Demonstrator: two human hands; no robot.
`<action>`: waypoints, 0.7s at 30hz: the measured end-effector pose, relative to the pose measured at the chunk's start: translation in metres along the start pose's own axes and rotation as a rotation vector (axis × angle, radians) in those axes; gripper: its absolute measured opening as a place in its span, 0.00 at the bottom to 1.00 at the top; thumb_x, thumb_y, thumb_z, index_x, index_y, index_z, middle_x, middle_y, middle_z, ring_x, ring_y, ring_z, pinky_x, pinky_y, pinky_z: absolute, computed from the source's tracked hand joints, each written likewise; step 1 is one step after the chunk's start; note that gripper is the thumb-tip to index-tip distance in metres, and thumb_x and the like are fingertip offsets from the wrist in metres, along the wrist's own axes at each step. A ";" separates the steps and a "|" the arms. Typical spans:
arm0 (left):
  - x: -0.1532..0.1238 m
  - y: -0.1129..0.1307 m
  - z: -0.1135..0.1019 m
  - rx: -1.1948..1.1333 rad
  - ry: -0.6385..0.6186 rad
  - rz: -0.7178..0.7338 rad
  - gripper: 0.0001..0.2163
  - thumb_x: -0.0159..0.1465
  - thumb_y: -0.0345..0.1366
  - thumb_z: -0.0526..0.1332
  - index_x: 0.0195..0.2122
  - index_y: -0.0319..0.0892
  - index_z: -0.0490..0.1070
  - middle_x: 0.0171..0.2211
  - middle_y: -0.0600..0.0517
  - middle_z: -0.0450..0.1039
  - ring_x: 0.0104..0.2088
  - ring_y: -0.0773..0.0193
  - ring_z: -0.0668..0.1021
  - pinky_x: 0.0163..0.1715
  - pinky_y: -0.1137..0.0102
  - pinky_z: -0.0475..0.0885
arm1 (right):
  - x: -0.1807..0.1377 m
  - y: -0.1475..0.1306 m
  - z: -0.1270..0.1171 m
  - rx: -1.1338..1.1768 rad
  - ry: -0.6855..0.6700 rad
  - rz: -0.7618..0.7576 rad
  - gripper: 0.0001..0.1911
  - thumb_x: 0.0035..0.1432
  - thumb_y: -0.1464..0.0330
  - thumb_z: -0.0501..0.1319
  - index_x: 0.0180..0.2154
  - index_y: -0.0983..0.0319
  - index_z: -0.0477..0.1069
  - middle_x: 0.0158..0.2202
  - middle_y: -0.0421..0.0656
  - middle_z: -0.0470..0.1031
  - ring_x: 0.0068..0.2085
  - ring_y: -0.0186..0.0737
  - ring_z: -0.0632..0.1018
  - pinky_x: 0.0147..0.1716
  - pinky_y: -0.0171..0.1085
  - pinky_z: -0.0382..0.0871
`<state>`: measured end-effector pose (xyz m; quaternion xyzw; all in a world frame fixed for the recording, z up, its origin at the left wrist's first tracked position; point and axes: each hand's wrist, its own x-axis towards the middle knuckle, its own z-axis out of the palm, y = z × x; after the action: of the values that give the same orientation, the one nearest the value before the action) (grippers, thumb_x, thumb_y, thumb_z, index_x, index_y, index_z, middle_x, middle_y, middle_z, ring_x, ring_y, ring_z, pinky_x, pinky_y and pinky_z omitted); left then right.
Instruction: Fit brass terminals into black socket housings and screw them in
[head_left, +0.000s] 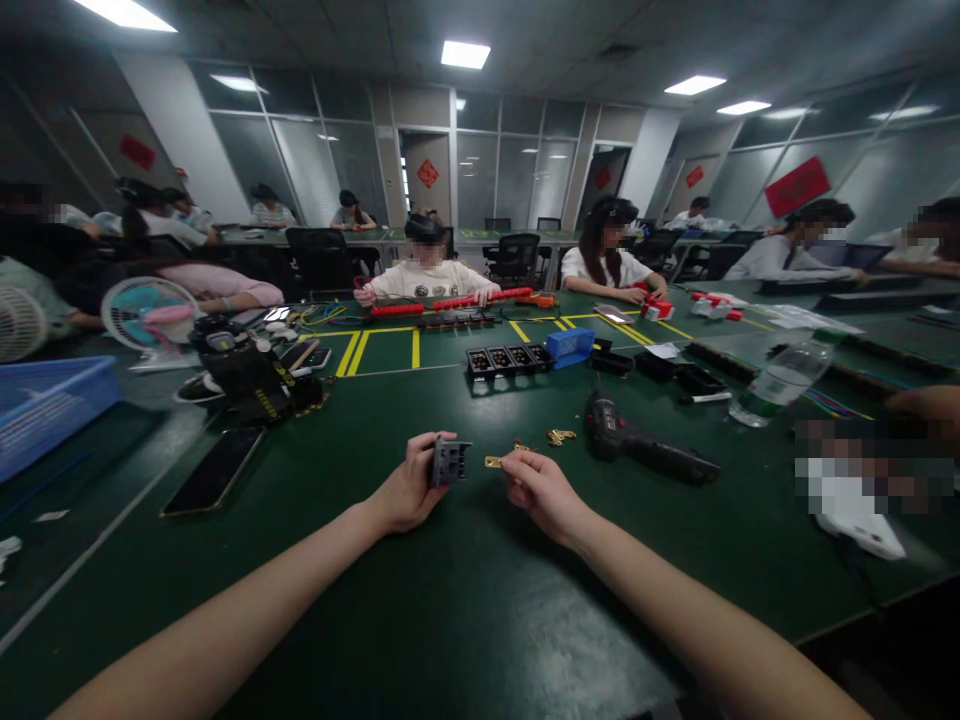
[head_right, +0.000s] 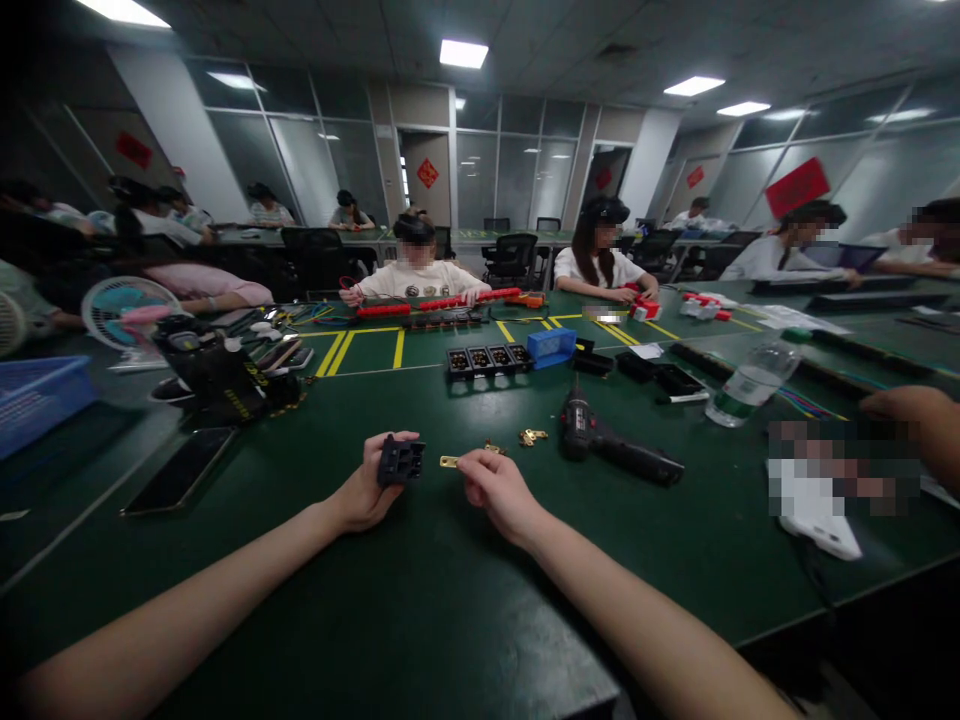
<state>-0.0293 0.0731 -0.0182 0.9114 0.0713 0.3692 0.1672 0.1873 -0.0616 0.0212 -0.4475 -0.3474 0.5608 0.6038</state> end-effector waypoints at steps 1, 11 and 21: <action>0.001 0.001 0.000 -0.004 -0.009 0.023 0.27 0.67 0.30 0.58 0.64 0.45 0.49 0.62 0.36 0.54 0.63 0.46 0.67 0.56 0.48 0.73 | -0.003 -0.001 0.002 0.002 0.009 -0.016 0.19 0.48 0.56 0.72 0.27 0.61 0.68 0.17 0.31 0.59 0.18 0.27 0.57 0.20 0.34 0.45; 0.008 0.007 -0.001 0.060 -0.050 0.134 0.24 0.68 0.30 0.58 0.62 0.44 0.51 0.63 0.37 0.54 0.63 0.48 0.68 0.54 0.52 0.77 | -0.013 0.002 0.013 -0.110 0.088 -0.085 0.19 0.51 0.54 0.71 0.28 0.61 0.70 0.16 0.32 0.61 0.19 0.28 0.59 0.20 0.33 0.48; 0.006 0.004 0.002 0.133 -0.160 0.112 0.24 0.68 0.34 0.59 0.62 0.44 0.51 0.63 0.37 0.54 0.61 0.48 0.70 0.50 0.53 0.80 | -0.009 0.004 0.014 -0.171 0.094 -0.062 0.18 0.49 0.54 0.71 0.27 0.62 0.72 0.17 0.33 0.63 0.19 0.29 0.62 0.20 0.33 0.50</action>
<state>-0.0234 0.0703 -0.0143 0.9496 0.0312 0.2985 0.0908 0.1719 -0.0688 0.0236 -0.5124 -0.3789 0.4887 0.5959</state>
